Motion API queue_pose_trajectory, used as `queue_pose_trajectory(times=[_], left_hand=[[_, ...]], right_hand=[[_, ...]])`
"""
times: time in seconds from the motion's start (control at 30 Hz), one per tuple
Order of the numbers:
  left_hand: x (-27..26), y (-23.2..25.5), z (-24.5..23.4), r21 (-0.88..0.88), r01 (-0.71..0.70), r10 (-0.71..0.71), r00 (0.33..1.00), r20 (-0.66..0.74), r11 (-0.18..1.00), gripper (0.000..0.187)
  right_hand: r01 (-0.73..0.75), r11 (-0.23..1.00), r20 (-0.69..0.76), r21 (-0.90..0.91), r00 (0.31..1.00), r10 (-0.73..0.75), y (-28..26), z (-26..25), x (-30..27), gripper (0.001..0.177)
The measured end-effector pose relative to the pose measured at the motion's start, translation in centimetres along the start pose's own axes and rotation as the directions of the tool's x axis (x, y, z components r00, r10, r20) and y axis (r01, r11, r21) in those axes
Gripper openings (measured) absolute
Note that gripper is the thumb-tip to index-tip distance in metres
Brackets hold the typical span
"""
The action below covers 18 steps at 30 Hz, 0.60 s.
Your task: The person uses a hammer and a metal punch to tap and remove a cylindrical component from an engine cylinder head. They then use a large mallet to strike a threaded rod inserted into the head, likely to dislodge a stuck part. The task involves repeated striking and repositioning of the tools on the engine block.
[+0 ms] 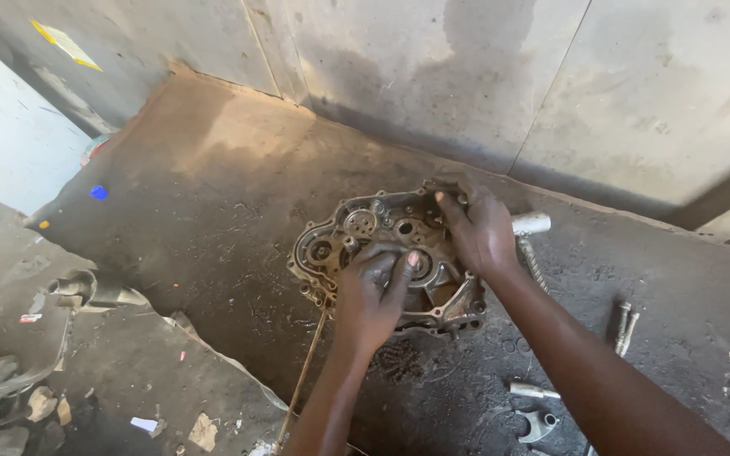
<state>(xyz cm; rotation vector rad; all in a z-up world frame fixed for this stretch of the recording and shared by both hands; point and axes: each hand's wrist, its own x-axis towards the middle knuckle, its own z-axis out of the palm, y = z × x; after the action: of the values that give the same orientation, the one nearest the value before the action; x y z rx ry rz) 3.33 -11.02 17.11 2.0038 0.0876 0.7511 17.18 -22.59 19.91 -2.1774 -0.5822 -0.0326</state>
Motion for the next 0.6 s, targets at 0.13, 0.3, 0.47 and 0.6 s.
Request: queue_pose_trajectory(times=[0.13,0.3,0.47,0.6], left_hand=[[-0.7,0.6,0.9,-0.011,-0.072,0.072,0.997,0.009,0.997,0.013],[-4.0,0.9,2.9,0.052,-0.102,0.097,0.992,0.084,0.993,0.017],[-4.1,1.6,1.8,-0.06,-0.006,0.008,0.999,0.046,0.998,0.014],[-2.3,2.7,0.3,-0.086,0.031,-0.041,0.992,-0.116,0.996,0.016]], right_hand=[[0.001,1.0,-0.002,-0.005,1.0,-0.001,0.3,0.1,0.2,0.033],[-0.011,1.0,0.028,0.018,1.0,0.011,1.4,0.5,0.6,0.038],[-0.022,1.0,0.033,0.01,0.999,0.022,2.2,0.9,0.9,0.047],[-0.005,1.0,0.034,0.014,0.999,0.005,2.4,1.0,0.9,0.049]])
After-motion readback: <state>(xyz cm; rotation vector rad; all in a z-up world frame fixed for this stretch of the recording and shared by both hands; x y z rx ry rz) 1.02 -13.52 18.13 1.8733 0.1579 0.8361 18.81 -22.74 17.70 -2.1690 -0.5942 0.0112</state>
